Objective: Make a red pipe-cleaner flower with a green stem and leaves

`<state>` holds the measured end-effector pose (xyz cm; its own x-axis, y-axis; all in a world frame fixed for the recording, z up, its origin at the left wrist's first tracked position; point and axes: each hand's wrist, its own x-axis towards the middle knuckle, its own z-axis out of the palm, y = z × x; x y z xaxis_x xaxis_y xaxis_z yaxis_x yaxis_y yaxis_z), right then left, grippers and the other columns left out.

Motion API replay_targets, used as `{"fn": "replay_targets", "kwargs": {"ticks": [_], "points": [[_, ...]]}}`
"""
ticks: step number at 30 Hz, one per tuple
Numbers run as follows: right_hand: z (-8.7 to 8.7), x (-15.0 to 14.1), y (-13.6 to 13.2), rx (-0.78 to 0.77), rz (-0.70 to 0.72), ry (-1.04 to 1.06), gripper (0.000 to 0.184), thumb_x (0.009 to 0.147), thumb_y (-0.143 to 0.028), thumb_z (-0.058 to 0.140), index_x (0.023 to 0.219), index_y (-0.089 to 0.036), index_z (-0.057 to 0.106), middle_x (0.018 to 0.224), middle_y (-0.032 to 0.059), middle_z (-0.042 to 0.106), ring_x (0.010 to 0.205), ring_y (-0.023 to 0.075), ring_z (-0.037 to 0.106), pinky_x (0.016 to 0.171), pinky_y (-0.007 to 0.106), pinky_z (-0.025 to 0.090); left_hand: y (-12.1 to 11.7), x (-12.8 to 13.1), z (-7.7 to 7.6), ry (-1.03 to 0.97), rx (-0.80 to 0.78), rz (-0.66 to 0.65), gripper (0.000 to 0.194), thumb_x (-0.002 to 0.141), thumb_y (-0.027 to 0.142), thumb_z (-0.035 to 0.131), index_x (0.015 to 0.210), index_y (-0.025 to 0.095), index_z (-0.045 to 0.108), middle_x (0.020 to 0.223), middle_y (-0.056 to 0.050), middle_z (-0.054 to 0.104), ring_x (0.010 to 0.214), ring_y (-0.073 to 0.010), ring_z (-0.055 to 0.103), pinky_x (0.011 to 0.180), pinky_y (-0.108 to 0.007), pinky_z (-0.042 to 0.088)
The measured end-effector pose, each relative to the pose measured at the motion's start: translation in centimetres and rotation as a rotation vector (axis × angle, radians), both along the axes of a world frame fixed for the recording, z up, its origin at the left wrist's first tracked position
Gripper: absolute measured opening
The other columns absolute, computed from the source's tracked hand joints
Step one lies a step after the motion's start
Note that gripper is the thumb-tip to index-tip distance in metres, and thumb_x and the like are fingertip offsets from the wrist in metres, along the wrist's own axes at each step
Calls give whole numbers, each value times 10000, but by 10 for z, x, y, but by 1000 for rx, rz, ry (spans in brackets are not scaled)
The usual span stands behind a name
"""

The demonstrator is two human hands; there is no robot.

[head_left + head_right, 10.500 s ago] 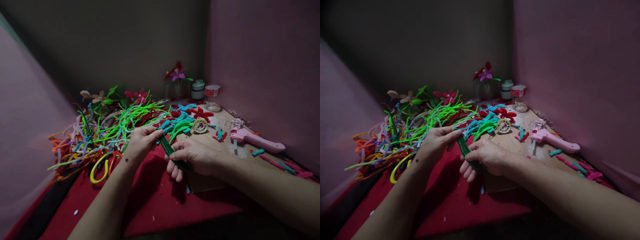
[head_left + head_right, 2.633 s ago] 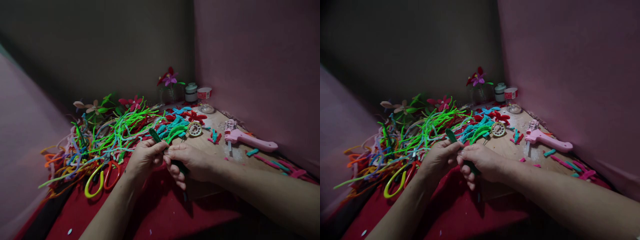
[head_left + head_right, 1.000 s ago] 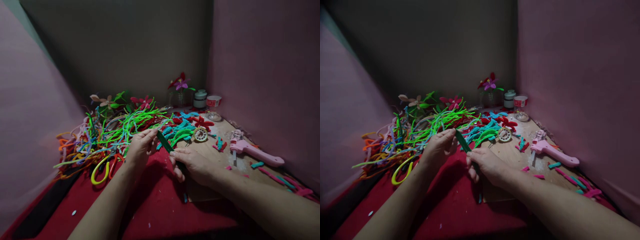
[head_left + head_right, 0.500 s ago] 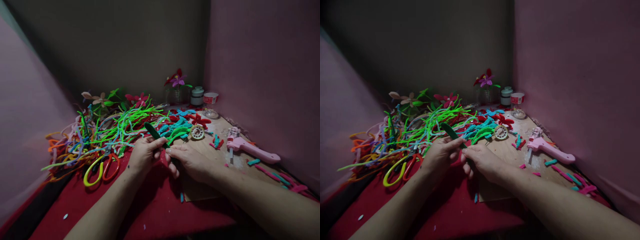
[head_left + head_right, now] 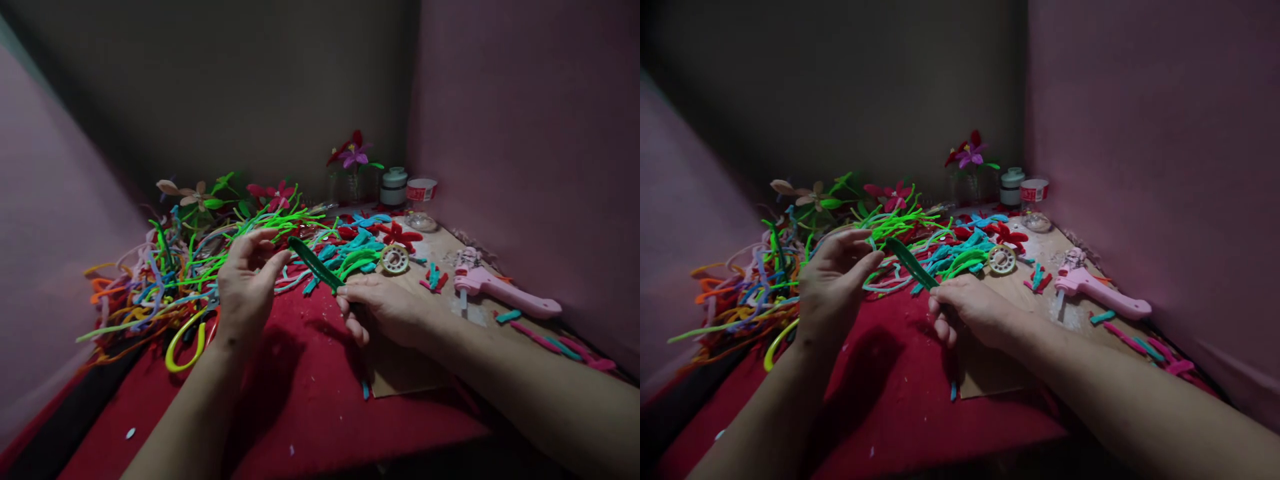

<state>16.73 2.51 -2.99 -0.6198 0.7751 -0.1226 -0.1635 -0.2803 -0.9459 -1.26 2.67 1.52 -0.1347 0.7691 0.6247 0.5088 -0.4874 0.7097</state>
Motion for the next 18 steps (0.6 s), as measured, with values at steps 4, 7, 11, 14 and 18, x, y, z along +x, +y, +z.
{"fn": "replay_targets", "kwargs": {"ticks": [4, 7, 11, 14, 18], "points": [[1, 2, 1, 55, 39, -44, 224, 757, -235, 421, 585, -141, 527, 373, -13, 523, 321, 84, 461, 355, 179, 363, -4, -2, 4, 781, 306, -194, 163, 754, 174, 594, 885, 248, 656, 987, -37, 637, 1085, -223, 460, 939, -417, 368], [4, 4, 0, 138, 47, -129, 261, 767, -221, 406, 550, -139, 526, 375, -10, 519, 327, 82, 461, 365, 180, 356, -4, 4, -4, 1002, 305, -328, 187, 789, 174, 547, 947, 219, 636, 980, -43, 653, 1081, -210, 481, 988, -444, 327], [8, 6, -1, 157, 112, -139, 258, 761, -185, 409, 533, -145, 523, 365, -23, 505, 320, 75, 444, 359, 179, 341, -5, 9, -10, 1048, 265, -353, 154, 813, 204, 513, 905, 192, 636, 869, -41, 667, 919, -175, 557, 982, -445, 326], [8, 8, 2, 107, 170, -111, 236, 739, -171, 415, 530, -143, 522, 348, -26, 492, 291, 74, 419, 323, 176, 325, -7, 10, -8, 1072, 235, -354, 150, 811, 170, 498, 863, 178, 639, 809, -43, 660, 838, -162, 570, 965, -438, 337], [6, 13, 8, 57, 251, -103, 196, 738, -180, 450, 576, -128, 546, 354, -28, 496, 282, 70, 418, 315, 166, 329, -10, 11, -9, 1093, 228, -379, 190, 799, 89, 458, 831, 173, 626, 752, -32, 649, 748, -141, 587, 973, -438, 323]]}}
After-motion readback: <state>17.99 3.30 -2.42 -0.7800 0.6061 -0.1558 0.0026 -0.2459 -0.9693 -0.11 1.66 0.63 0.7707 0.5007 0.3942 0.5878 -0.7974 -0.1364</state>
